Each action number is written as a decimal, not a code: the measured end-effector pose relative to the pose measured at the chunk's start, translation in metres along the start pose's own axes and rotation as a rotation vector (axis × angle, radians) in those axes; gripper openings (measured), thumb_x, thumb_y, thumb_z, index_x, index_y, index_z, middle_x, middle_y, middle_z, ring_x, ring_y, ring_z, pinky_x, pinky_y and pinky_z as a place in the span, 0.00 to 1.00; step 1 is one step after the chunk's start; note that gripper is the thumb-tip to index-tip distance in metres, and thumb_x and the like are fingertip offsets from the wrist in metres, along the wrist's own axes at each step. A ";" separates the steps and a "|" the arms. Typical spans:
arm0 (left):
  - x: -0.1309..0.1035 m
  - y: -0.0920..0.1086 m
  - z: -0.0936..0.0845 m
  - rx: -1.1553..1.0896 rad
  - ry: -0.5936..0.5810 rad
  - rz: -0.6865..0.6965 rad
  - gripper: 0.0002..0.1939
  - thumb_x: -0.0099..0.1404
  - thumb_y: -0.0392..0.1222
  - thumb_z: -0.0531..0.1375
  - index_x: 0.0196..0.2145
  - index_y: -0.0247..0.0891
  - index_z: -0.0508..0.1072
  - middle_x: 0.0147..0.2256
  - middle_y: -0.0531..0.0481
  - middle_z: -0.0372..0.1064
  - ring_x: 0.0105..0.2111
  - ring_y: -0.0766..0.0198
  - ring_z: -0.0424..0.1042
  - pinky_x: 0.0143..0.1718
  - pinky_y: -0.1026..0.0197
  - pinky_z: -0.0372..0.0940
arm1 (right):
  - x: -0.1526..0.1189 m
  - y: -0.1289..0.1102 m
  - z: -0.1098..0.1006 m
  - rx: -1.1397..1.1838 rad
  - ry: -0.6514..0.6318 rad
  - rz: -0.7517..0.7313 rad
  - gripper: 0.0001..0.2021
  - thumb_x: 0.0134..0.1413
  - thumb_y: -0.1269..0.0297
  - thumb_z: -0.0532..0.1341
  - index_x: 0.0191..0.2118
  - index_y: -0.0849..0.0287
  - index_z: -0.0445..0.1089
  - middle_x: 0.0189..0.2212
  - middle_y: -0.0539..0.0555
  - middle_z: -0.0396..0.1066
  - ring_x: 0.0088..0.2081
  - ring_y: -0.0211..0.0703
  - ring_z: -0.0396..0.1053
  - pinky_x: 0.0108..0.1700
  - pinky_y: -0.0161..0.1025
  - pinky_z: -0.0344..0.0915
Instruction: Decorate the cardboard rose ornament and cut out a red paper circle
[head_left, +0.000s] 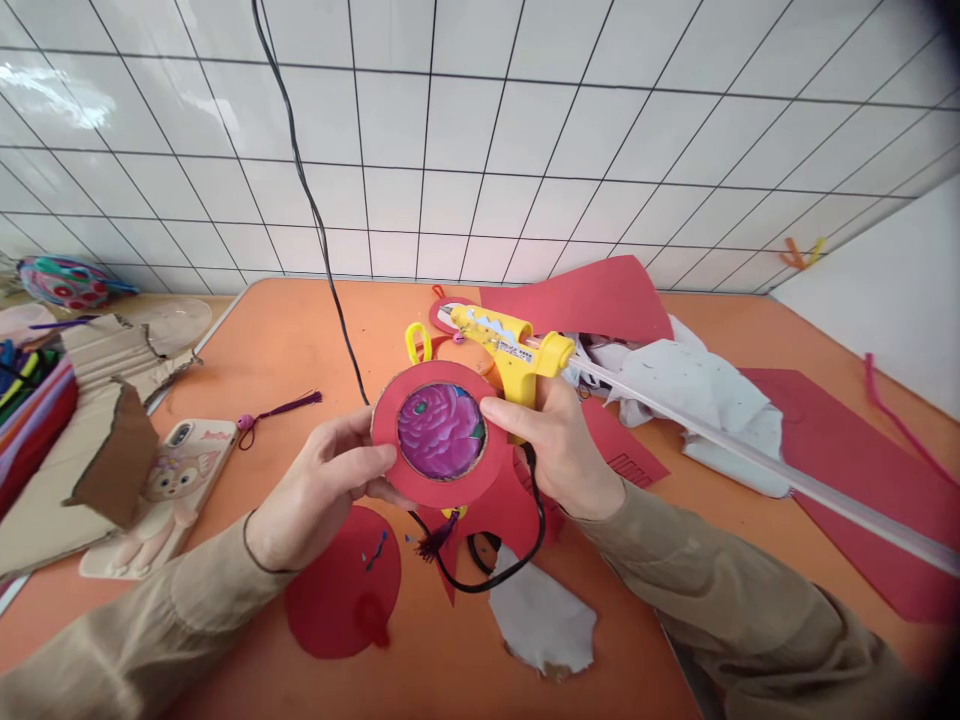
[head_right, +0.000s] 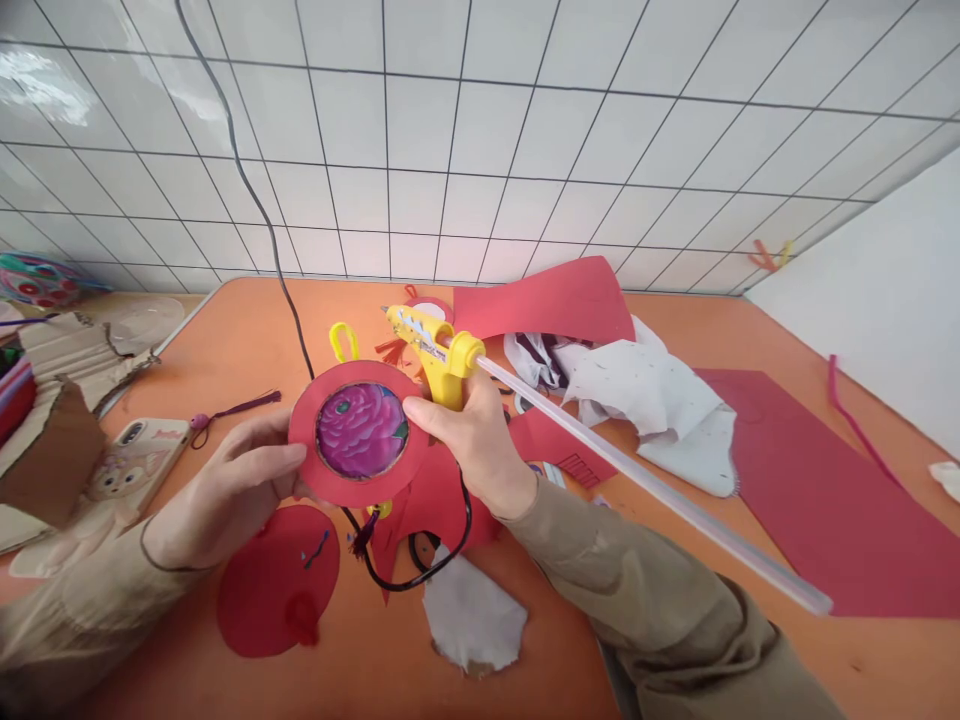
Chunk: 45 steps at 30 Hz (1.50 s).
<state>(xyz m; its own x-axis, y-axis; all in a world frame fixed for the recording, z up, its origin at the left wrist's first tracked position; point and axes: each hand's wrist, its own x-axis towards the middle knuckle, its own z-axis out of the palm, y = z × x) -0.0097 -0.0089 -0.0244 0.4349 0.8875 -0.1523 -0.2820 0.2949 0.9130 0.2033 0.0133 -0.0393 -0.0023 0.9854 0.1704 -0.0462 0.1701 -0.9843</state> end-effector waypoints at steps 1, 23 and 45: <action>0.001 -0.001 0.000 0.011 0.028 0.014 0.12 0.60 0.44 0.67 0.42 0.39 0.80 0.30 0.49 0.76 0.28 0.64 0.73 0.30 0.64 0.71 | 0.000 0.000 0.000 0.029 -0.002 0.014 0.10 0.48 0.64 0.66 0.38 0.55 0.68 0.24 0.46 0.60 0.24 0.35 0.58 0.27 0.36 0.61; 0.008 -0.005 0.003 0.119 0.161 -0.003 0.10 0.58 0.47 0.68 0.30 0.36 0.79 0.23 0.53 0.71 0.22 0.71 0.65 0.22 0.70 0.59 | 0.001 -0.004 0.001 -0.040 0.053 0.054 0.09 0.42 0.63 0.66 0.23 0.57 0.64 0.22 0.48 0.62 0.26 0.37 0.61 0.29 0.38 0.62; 0.013 -0.012 -0.001 0.226 0.151 0.047 0.12 0.62 0.48 0.65 0.34 0.35 0.80 0.27 0.49 0.76 0.28 0.65 0.71 0.31 0.65 0.67 | 0.001 0.004 -0.005 0.005 0.026 -0.037 0.10 0.48 0.58 0.68 0.29 0.54 0.68 0.27 0.49 0.68 0.31 0.40 0.67 0.35 0.41 0.68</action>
<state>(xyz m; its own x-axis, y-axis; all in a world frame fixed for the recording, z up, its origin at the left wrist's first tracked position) -0.0019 -0.0007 -0.0378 0.2887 0.9461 -0.1468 -0.0935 0.1804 0.9791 0.2085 0.0146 -0.0434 0.0254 0.9784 0.2053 -0.0508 0.2064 -0.9772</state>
